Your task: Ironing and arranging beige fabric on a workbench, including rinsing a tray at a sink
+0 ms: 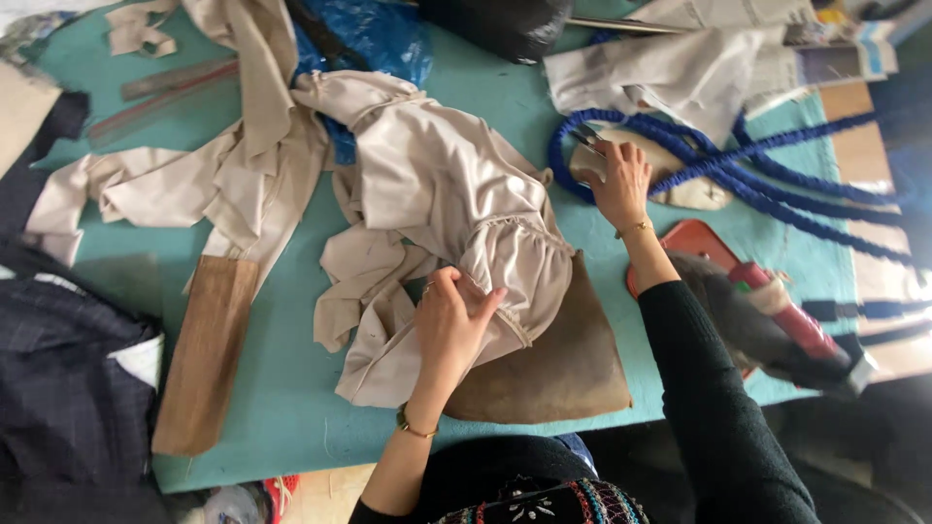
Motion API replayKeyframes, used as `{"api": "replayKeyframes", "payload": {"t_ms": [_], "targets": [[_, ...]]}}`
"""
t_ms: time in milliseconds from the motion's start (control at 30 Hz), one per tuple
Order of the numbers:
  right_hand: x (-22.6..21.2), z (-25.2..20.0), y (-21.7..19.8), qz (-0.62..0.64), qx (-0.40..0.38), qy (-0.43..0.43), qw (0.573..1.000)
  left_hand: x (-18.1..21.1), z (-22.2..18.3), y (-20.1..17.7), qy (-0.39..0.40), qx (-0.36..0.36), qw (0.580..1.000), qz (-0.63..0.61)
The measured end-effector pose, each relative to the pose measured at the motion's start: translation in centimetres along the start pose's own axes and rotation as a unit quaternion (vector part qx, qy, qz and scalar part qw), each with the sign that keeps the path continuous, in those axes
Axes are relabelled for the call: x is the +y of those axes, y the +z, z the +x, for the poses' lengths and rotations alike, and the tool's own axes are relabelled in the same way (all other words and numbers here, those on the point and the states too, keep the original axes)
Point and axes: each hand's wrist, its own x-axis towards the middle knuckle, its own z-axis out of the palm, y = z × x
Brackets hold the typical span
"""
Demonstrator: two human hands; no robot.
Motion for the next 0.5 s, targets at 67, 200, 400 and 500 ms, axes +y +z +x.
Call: {"api": "replayKeyframes", "payload": {"t_ms": [67,200,400,500], "targets": [[0.7,0.5,0.8,-0.009,0.016,0.001,1.0,-0.4,0.2,1.2,-0.036,-0.014,0.998,0.039],[1.6,0.6,0.8,0.0,0.008,-0.017,1.0,-1.9,0.4,2.4,-0.055,-0.01,0.998,0.034],[2.4,-1.6,-0.4,-0.009,0.101,-0.038,0.994,-4.2,-0.3,2.0,-0.057,0.006,0.996,0.064],[0.8,-4.4,-3.2,0.167,0.105,0.016,0.98,-5.1,0.0,2.6,-0.058,-0.095,0.992,0.06]]}}
